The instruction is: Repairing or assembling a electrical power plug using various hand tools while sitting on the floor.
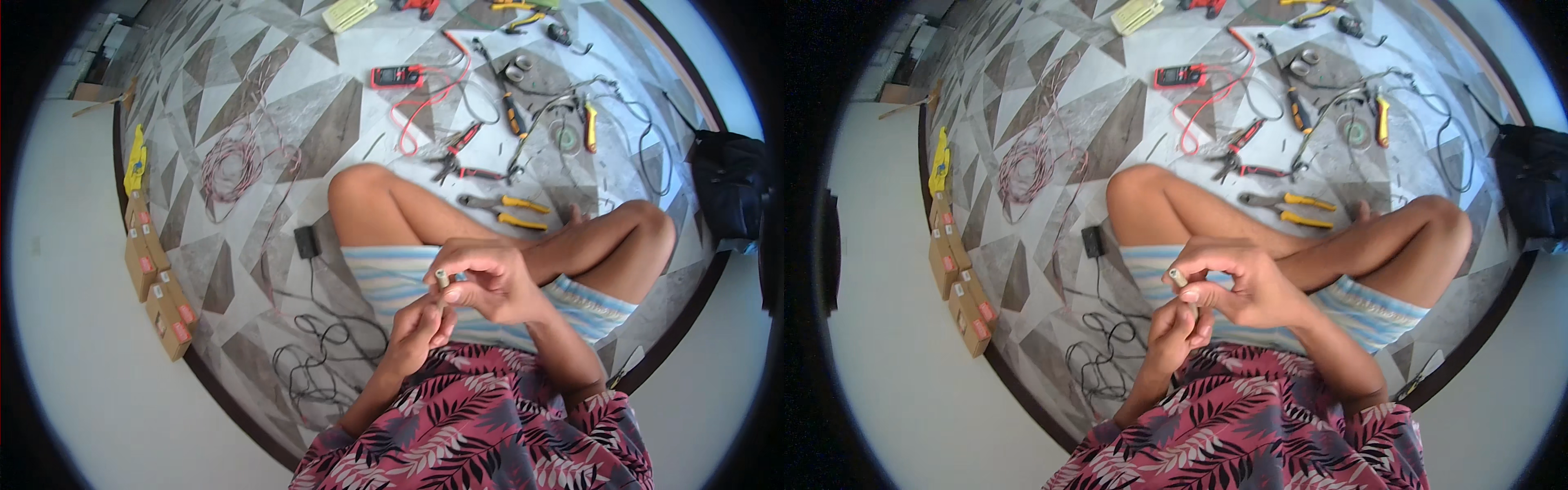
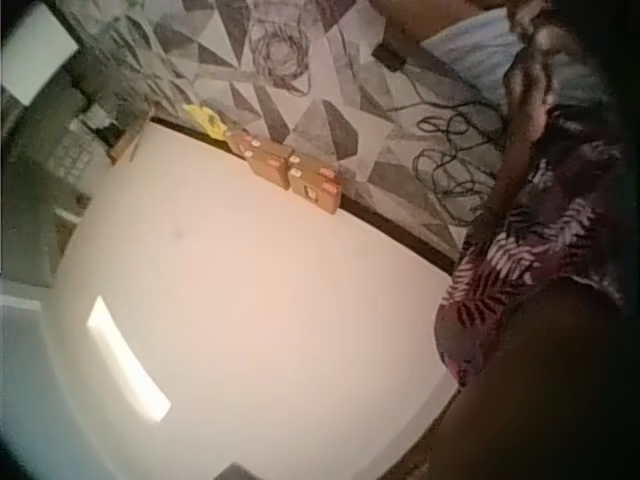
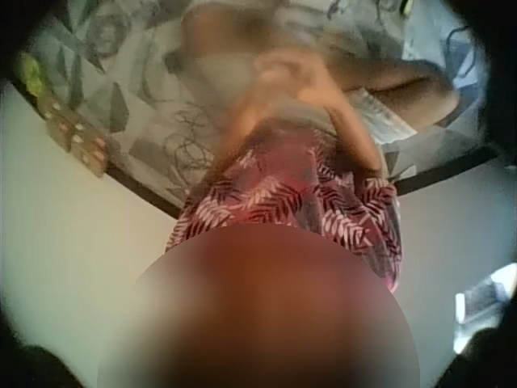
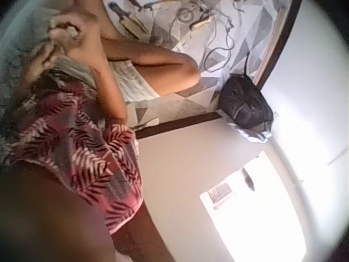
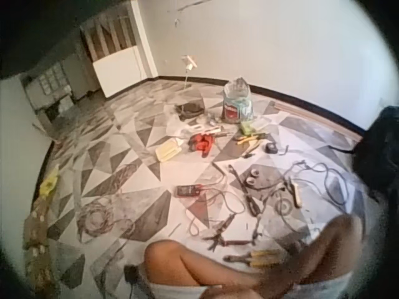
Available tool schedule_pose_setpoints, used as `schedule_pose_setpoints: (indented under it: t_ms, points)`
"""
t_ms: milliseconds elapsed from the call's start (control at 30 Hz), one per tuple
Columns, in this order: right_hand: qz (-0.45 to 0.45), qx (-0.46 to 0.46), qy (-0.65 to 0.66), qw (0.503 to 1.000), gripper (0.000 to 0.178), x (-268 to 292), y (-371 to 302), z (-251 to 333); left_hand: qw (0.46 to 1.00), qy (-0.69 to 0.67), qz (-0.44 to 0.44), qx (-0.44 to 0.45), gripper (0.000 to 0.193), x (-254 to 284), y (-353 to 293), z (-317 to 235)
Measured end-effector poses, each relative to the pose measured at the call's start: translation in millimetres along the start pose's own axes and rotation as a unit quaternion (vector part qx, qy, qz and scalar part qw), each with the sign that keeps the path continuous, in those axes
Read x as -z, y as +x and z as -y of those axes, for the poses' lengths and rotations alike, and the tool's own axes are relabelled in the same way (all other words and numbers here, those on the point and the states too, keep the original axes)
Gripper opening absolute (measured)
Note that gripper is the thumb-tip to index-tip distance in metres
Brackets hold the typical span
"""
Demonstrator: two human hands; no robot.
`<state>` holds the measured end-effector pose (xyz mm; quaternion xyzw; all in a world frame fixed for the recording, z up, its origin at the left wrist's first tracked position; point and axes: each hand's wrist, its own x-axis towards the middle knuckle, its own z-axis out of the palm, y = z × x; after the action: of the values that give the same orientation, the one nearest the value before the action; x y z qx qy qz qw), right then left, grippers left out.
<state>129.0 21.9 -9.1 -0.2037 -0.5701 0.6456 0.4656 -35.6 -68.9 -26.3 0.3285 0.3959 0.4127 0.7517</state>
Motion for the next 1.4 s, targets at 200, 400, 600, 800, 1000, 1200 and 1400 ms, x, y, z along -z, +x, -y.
schedule_pose_setpoints:
  t_ms: [200, 400, 600, 800, 1000, 1200, 1400]
  points:
    - [-0.086, 0.157, -0.314, 0.933, 0.016, -12.0, 16.5, -28.6, 0.931, -0.358, -0.064, 0.012, 0.034, 2.9, 12.1, 34.3]
    - [-0.089, -0.141, -0.113, 0.98, 0.019, -14.9, 29.1, -21.9, 0.984, -0.008, -0.169, -0.053, 0.036, 3.3, 34.7, -4.3]
    - [-0.011, 0.069, -0.268, 0.961, 0.021, 3.2, 54.7, -16.0, 0.986, 0.089, -0.082, -0.117, 0.03, 13.7, 52.4, -31.2]
    - [0.011, -0.194, -0.305, 0.933, 0.029, 83.6, 105.2, -26.3, 0.984, -0.064, -0.077, -0.148, 0.036, 53.0, 74.9, -67.5]
    - [0.014, -0.172, -0.566, 0.806, 0.018, 245.9, 187.8, -79.0, 0.979, -0.155, -0.028, -0.128, 0.049, 125.0, 126.1, -35.3]
    - [0.021, -0.215, -0.756, 0.618, 0.013, 366.8, 311.9, -126.4, 0.98, -0.145, -0.066, -0.117, 0.042, 143.6, 167.2, -0.1]
    - [-0.002, -0.26, -0.822, 0.507, 0.02, 452.8, 423.4, -161.2, 0.989, -0.124, -0.034, -0.07, 0.034, 141.2, 189.3, -5.8]
